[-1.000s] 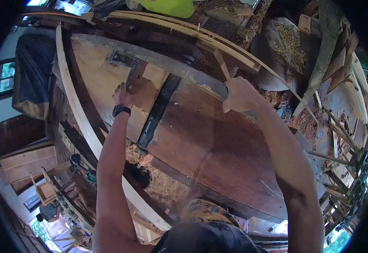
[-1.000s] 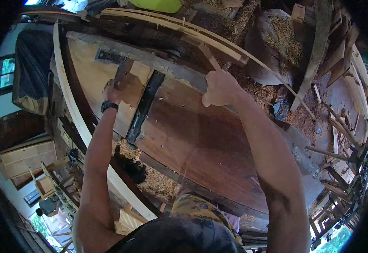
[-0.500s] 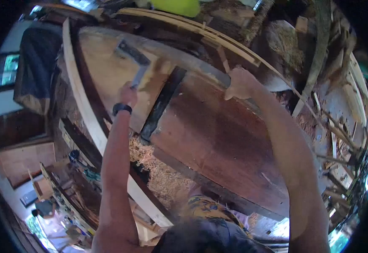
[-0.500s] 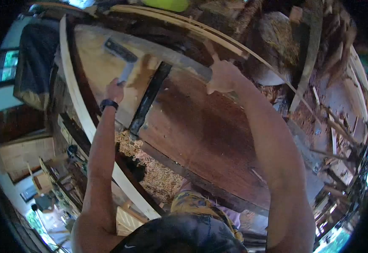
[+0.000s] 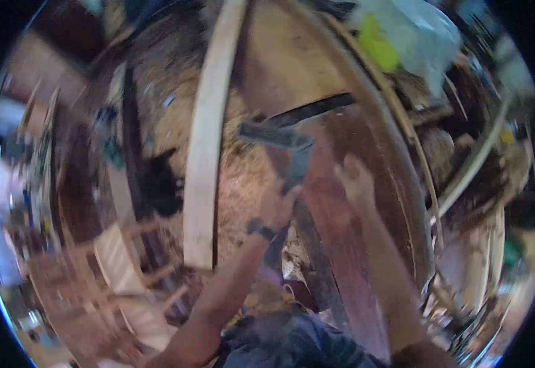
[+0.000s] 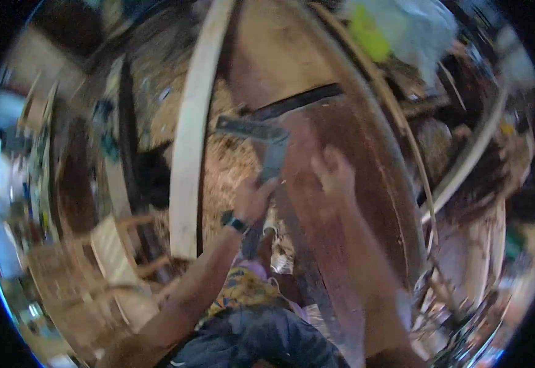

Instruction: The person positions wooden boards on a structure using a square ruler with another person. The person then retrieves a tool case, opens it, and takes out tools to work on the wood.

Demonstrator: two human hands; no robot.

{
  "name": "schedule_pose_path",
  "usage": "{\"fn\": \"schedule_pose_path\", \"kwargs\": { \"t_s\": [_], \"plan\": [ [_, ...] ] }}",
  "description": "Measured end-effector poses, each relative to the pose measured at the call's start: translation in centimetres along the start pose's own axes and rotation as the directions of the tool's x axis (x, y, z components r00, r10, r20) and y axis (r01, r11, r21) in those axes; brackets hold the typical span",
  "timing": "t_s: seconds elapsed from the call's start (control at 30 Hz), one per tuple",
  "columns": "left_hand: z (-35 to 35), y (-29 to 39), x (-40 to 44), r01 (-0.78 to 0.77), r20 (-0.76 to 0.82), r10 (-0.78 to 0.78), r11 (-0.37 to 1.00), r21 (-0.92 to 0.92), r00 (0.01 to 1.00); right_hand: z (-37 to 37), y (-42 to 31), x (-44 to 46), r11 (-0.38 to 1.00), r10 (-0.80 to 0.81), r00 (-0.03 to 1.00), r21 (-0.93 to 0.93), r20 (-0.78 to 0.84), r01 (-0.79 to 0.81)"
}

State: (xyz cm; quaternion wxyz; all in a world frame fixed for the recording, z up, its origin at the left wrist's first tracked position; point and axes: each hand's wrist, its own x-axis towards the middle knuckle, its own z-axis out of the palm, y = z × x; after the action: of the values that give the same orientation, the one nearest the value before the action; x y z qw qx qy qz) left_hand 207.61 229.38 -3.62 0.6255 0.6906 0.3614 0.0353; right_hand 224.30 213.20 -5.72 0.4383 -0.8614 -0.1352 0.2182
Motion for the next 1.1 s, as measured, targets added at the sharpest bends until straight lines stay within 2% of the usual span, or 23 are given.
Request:
{"fn": "schedule_pose_path", "kwargs": {
  "t_s": [0.03,0.07,0.13,0.17,0.23,0.27,0.33,0.4,0.47,0.5,0.57,0.67,0.7,0.8,0.83,0.87,0.9,0.97,1.0,1.03,1.07,1.1],
  "plan": [
    [0.4,-1.3,-1.4,-0.028,-0.060,0.026,0.999,-0.040,0.998,3.5,1.1,-4.3,0.912,0.021,0.984,0.400,0.179,-0.092],
    [0.8,-2.2,-2.4,-0.069,-0.129,0.060,0.996,-0.065,0.990,6.5,3.3,-8.0,0.775,0.181,0.944,0.552,0.275,-0.309],
    [0.0,-0.7,-6.4,-0.105,-0.150,0.089,0.989,-0.105,0.985,10.5,5.0,-14.9,0.520,0.195,0.888,0.724,0.416,-0.453],
    [-0.5,-1.4,-7.6,-0.113,-0.088,0.107,0.992,-0.063,0.990,11.2,4.6,-17.2,0.448,0.067,0.916,0.809,0.395,-0.381],
    [-1.2,-3.1,-10.1,-0.118,0.055,0.117,0.993,0.017,0.992,10.8,3.8,-20.1,0.452,0.170,0.909,0.790,0.380,-0.414],
    [-2.1,-4.7,-11.2,-0.148,0.052,0.148,0.989,0.007,0.988,10.2,3.2,-21.5,0.459,0.232,0.899,0.773,0.371,-0.437],
    [-3.9,-9.2,-13.8,-0.174,0.055,0.175,0.984,-0.025,0.983,8.7,1.6,-23.6,0.661,0.383,0.875,0.573,0.296,-0.484],
    [-7.4,-14.3,-15.8,-0.137,0.033,0.136,0.990,0.018,0.990,8.1,4.6,-24.7,0.781,0.366,0.907,0.461,0.209,-0.422],
    [-11.3,-19.6,-17.3,0.011,-0.002,-0.010,0.992,0.125,1.000,7.5,4.5,-25.9,0.861,0.280,0.960,0.435,0.023,-0.262],
    [-13.4,-21.9,-17.9,0.097,-0.033,-0.093,0.980,0.171,0.995,6.2,5.5,-26.0,0.904,0.148,0.986,0.395,0.071,-0.164],
    [-18.0,-25.4,-17.4,0.212,-0.131,-0.184,0.944,0.253,0.974,5.3,9.3,-25.5,0.969,0.180,0.980,0.188,-0.087,-0.162],
    [-22.8,-29.3,-15.9,0.332,-0.235,-0.267,0.893,0.303,0.935,2.6,14.1,-25.4,0.951,0.269,0.934,-0.088,-0.236,-0.296],
    [-23.6,-29.9,-15.2,0.348,-0.254,-0.276,0.885,0.309,0.927,1.9,15.6,-25.6,0.965,0.212,0.933,-0.088,-0.292,-0.247],
    [-24.8,-30.4,-14.3,0.387,-0.280,-0.299,0.855,0.346,0.912,2.4,14.9,-27.0,0.978,0.207,0.894,0.083,-0.397,-0.189],
    [-24.7,-28.7,-14.4,0.406,-0.286,-0.305,0.807,0.430,0.909,2.3,14.5,-27.2,0.967,0.253,0.882,0.070,-0.397,-0.245],
    [-24.1,-31.6,-14.2,0.346,-0.337,-0.200,0.821,0.455,0.920,2.1,14.1,-27.1,0.954,0.294,0.870,0.063,-0.395,-0.293],
    [-23.5,-32.1,-14.2,0.416,-0.334,-0.283,0.791,0.449,0.899,2.1,13.8,-26.7,0.939,0.334,0.856,0.058,-0.394,-0.340],
    [-21.8,-29.8,-14.1,0.592,-0.290,-0.518,0.674,0.442,0.805,1.1,17.4,-25.7,0.911,0.413,0.807,0.191,-0.422,-0.366],
    [-21.0,-28.8,-14.1,0.529,-0.186,-0.500,0.740,0.416,0.846,1.7,18.1,-24.7,0.894,0.447,0.782,0.258,-0.434,-0.367],
    [-20.3,-28.9,-14.2,0.299,0.079,-0.314,0.941,0.158,0.946,3.1,16.5,-23.5,0.889,0.453,0.769,0.297,-0.451,-0.349],
    [-19.5,-28.5,-14.0,0.127,0.097,-0.145,0.977,0.168,0.985,4.6,14.5,-22.8,0.879,0.467,0.751,0.331,-0.466,-0.342],
    [-19.1,-27.7,-13.5,0.191,0.254,-0.246,0.956,0.224,0.935,6.1,12.0,-22.1,0.871,0.482,0.730,0.358,-0.485,-0.337]
  ]
}}
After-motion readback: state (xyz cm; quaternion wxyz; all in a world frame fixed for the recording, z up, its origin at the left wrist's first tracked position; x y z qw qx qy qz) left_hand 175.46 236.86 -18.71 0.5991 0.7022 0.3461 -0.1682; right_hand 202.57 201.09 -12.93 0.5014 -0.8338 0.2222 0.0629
